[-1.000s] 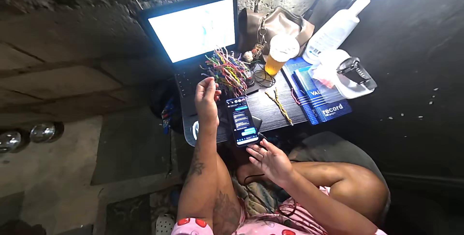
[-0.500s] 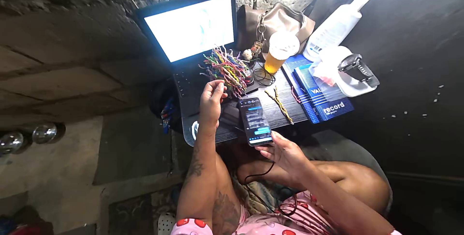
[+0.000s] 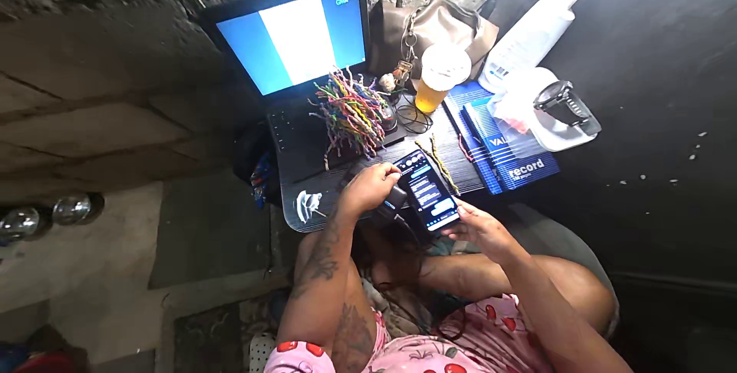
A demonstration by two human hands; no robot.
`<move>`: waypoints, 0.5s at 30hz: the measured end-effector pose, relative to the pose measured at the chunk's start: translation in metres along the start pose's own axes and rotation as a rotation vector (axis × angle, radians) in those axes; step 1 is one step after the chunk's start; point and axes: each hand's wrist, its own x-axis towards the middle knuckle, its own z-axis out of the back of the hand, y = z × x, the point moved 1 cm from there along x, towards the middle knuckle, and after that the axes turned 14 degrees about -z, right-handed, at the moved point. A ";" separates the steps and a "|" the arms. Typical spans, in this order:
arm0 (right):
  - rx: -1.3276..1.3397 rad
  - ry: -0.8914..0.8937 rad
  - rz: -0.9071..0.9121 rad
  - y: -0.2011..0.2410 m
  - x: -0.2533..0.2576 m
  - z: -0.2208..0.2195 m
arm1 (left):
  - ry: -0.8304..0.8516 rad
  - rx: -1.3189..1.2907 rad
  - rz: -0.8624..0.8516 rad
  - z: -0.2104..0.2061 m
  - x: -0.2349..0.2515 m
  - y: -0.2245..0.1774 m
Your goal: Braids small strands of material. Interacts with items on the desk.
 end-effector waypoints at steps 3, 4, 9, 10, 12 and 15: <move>-0.059 0.038 0.038 -0.002 0.009 -0.010 | -0.003 0.037 0.028 0.000 0.001 0.000; -0.080 0.041 0.053 -0.004 0.012 -0.012 | -0.009 0.038 0.026 0.000 0.001 0.000; -0.067 0.011 0.134 -0.014 0.018 -0.020 | -0.109 0.001 -0.040 0.004 -0.002 0.006; -0.044 0.008 0.147 -0.016 0.019 -0.021 | -0.163 -0.020 -0.061 0.005 -0.003 0.006; -0.012 0.003 0.165 -0.019 0.023 -0.021 | -0.282 -0.078 -0.090 0.009 -0.002 0.004; 0.006 0.032 0.168 -0.019 0.022 -0.021 | -0.496 -0.157 -0.146 0.014 -0.001 0.004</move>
